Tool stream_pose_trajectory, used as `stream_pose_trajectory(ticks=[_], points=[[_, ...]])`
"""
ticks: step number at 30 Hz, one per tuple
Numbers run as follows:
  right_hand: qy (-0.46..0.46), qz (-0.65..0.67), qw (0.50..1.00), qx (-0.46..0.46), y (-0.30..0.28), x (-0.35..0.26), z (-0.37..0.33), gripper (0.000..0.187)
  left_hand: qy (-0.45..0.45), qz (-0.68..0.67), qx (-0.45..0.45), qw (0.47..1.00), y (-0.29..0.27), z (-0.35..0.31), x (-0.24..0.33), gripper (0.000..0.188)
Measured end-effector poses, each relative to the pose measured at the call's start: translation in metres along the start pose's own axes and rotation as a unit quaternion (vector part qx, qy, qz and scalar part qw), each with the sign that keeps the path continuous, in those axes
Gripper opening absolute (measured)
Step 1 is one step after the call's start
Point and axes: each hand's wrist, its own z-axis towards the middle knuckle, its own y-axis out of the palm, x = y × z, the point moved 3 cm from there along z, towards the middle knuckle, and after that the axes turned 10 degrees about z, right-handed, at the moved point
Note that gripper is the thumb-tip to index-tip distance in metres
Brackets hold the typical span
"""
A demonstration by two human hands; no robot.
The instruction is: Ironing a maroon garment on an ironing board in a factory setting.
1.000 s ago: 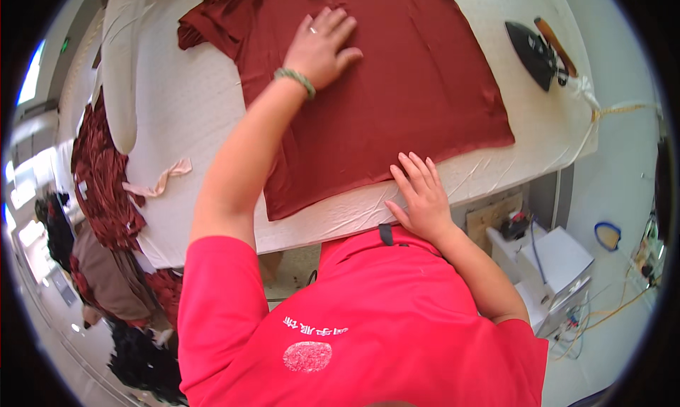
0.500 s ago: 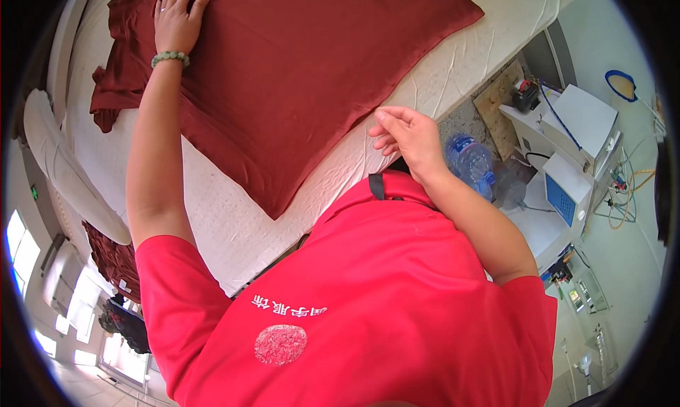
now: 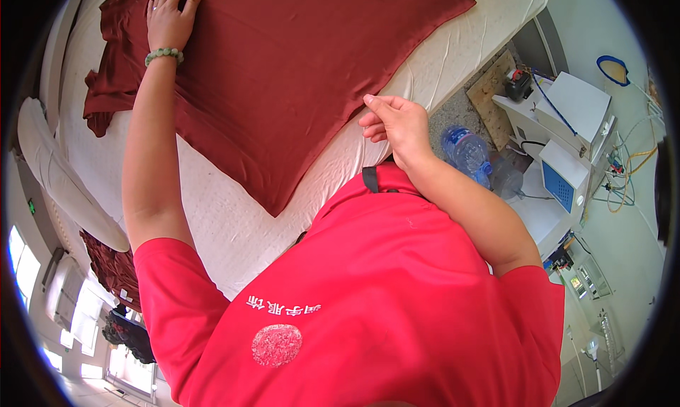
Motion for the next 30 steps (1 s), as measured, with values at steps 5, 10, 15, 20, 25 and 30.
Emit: stream_pose_trajectory(ticks=[5, 10, 15, 20, 25, 30], points=[[0.006, 0.018, 1.000, 0.006, -0.003, 0.005, 0.000, 0.026, 0.002, -0.009, 0.008, 1.000, 0.003, -0.003, -0.002, 0.058], [0.016, 0.025, 1.000, -0.008, 0.002, 0.003, -0.005, 0.027, 0.011, 0.009, 0.031, 0.999, -0.008, 0.003, 0.005, 0.055], [0.015, 0.034, 0.999, -0.014, 0.005, -0.005, -0.010, 0.032, 0.000, -0.031, 0.105, 0.994, -0.059, -0.008, 0.078, 0.035], [0.033, 0.038, 0.999, -0.009, 0.009, -0.006, -0.009, 0.033, -0.011, -0.195, -0.027, 0.980, -0.094, -0.080, 0.203, 0.020], [0.032, 0.031, 0.999, -0.021, 0.013, -0.001, -0.006, 0.028, -0.080, -0.169, -0.042, 0.981, -0.094, -0.107, 0.246, 0.032], [0.027, 0.023, 0.999, -0.032, 0.013, 0.001, -0.003, 0.024, -0.108, -0.193, -0.071, 0.973, -0.092, -0.106, 0.250, 0.040]])
